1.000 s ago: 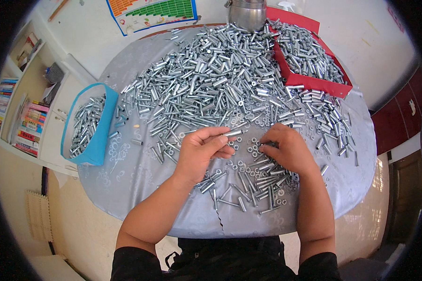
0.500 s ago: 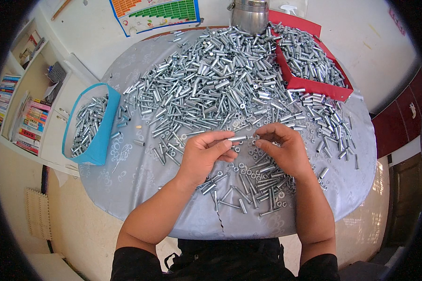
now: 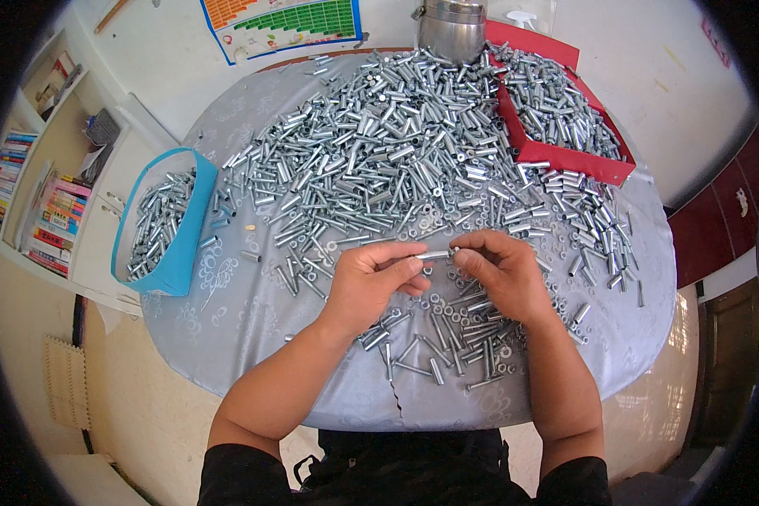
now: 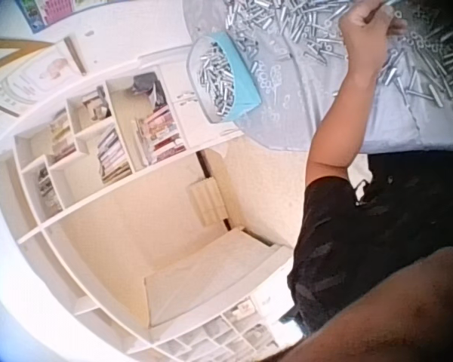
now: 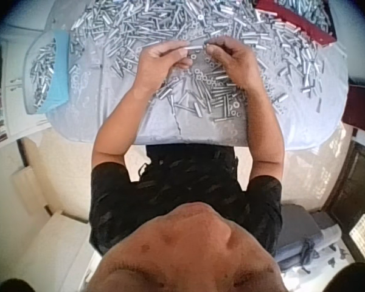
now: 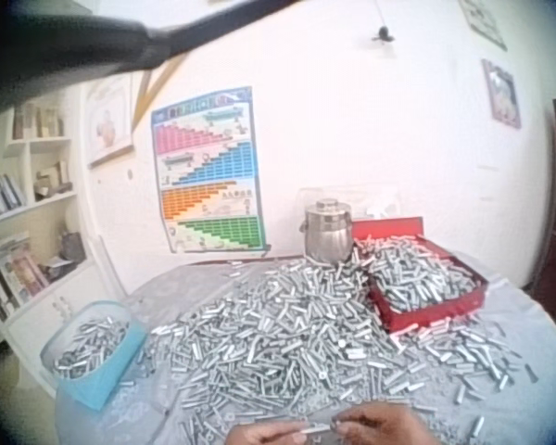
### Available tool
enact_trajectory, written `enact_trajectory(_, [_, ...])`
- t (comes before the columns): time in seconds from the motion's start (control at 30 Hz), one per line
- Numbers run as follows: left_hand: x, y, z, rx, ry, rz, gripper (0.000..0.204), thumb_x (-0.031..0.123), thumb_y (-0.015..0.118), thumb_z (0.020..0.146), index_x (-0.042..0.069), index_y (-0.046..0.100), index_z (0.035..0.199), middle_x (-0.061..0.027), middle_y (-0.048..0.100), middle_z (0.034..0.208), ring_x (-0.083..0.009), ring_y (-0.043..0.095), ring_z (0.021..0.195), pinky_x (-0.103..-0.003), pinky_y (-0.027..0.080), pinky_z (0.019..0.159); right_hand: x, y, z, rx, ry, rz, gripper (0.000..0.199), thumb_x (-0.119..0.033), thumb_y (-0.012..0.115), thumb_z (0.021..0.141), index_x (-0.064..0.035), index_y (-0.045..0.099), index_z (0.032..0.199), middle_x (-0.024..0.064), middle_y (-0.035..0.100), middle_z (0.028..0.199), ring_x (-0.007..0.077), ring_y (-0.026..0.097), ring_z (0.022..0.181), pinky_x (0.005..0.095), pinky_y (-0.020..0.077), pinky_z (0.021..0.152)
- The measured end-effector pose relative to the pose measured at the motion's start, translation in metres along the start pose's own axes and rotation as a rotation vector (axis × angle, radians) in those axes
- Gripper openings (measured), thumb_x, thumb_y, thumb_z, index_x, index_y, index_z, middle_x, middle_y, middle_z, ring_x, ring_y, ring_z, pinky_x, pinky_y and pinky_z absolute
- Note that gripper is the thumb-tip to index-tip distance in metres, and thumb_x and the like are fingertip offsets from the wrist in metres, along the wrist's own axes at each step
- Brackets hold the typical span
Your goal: The person repeatedly picks up a bolt and a washer from a large pile on a table, threads the washer onto the bolt, and places the assembled pair into a blue bin. The task continues with the same repetitive motion throughout the clip.
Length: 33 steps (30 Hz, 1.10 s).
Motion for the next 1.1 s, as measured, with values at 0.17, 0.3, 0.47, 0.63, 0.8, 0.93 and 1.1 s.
enact_trajectory(0.17, [0.002, 0.001, 0.000, -0.004, -0.020, -0.016, 0.025, 0.003, 0.059, 0.091, -0.005, 0.063, 0.114, -0.0160, 0.070, 0.097, -0.0189, 0.069, 0.076, -0.029, 0.059, 0.067, 0.008, 0.000, 0.001, -0.005, 0.193, -0.039, 0.017, -0.015, 0.065, 0.091, 0.0015, 0.067, 0.094, 0.0010, 0.060, 0.074, 0.0078, 0.054, 0.066, 0.0234, 0.0436, 0.060])
enact_trajectory(0.3, [0.001, -0.002, 0.002, 0.020, -0.045, -0.066, 0.025, 0.004, 0.059, 0.091, -0.005, 0.063, 0.114, -0.0160, 0.069, 0.098, -0.0184, 0.069, 0.075, -0.029, 0.059, 0.067, 0.000, 0.005, 0.002, 0.106, -0.016, 0.083, 0.017, -0.015, 0.066, 0.090, 0.0014, 0.067, 0.090, 0.0008, 0.060, 0.071, 0.0076, 0.054, 0.065, 0.0238, 0.0437, 0.059])
enact_trajectory(0.47, [0.001, -0.002, 0.001, 0.010, -0.054, -0.076, 0.025, 0.004, 0.059, 0.091, -0.005, 0.062, 0.114, -0.0161, 0.069, 0.097, -0.0189, 0.069, 0.076, -0.029, 0.059, 0.067, 0.006, -0.001, 0.001, -0.057, 0.034, -0.004, 0.016, -0.014, 0.067, 0.088, 0.0005, 0.066, 0.094, 0.0014, 0.061, 0.075, 0.0080, 0.054, 0.068, 0.0239, 0.0441, 0.061])
enact_trajectory(0.63, [0.002, -0.002, 0.001, -0.007, -0.055, -0.100, 0.026, 0.004, 0.059, 0.091, -0.007, 0.061, 0.115, -0.0172, 0.069, 0.098, -0.0204, 0.069, 0.079, -0.029, 0.059, 0.068, 0.001, 0.008, 0.001, 0.035, 0.042, 0.145, 0.016, -0.015, 0.065, 0.090, 0.0010, 0.067, 0.087, 0.0026, 0.061, 0.072, 0.0081, 0.054, 0.067, 0.0242, 0.0443, 0.060])
enact_trajectory(0.8, [0.001, -0.003, 0.001, 0.002, -0.055, -0.077, 0.026, 0.004, 0.059, 0.091, -0.007, 0.061, 0.115, -0.0173, 0.069, 0.097, -0.0203, 0.069, 0.078, -0.029, 0.059, 0.068, 0.005, 0.002, 0.001, -0.051, 0.068, -0.016, 0.019, -0.017, 0.065, 0.090, 0.0017, 0.066, 0.085, 0.0041, 0.061, 0.073, 0.0082, 0.055, 0.068, 0.0244, 0.0448, 0.062])
enact_trajectory(0.93, [0.001, -0.003, 0.001, -0.002, -0.049, -0.096, 0.026, 0.004, 0.059, 0.091, -0.007, 0.061, 0.115, -0.0179, 0.069, 0.097, -0.0202, 0.069, 0.078, -0.030, 0.059, 0.068, -0.003, 0.008, 0.001, 0.029, 0.027, 0.104, 0.019, -0.017, 0.066, 0.090, 0.0019, 0.066, 0.086, 0.0049, 0.061, 0.074, 0.0082, 0.055, 0.069, 0.0248, 0.0450, 0.062])
enact_trajectory(1.1, [-0.001, -0.003, 0.002, -0.003, -0.047, -0.096, 0.026, 0.004, 0.059, 0.092, -0.007, 0.061, 0.115, -0.0179, 0.069, 0.098, -0.0203, 0.069, 0.078, -0.030, 0.059, 0.068, 0.004, 0.000, 0.001, -0.023, 0.021, -0.042, 0.020, -0.018, 0.067, 0.089, 0.0016, 0.066, 0.085, 0.0050, 0.062, 0.074, 0.0083, 0.054, 0.069, 0.0251, 0.0450, 0.063])
Point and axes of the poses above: each hand's wrist, its own z-axis towards the middle knuckle, its own y-axis out of the palm, x = y × z, the point moved 2 cm from there along z, towards the middle knuckle
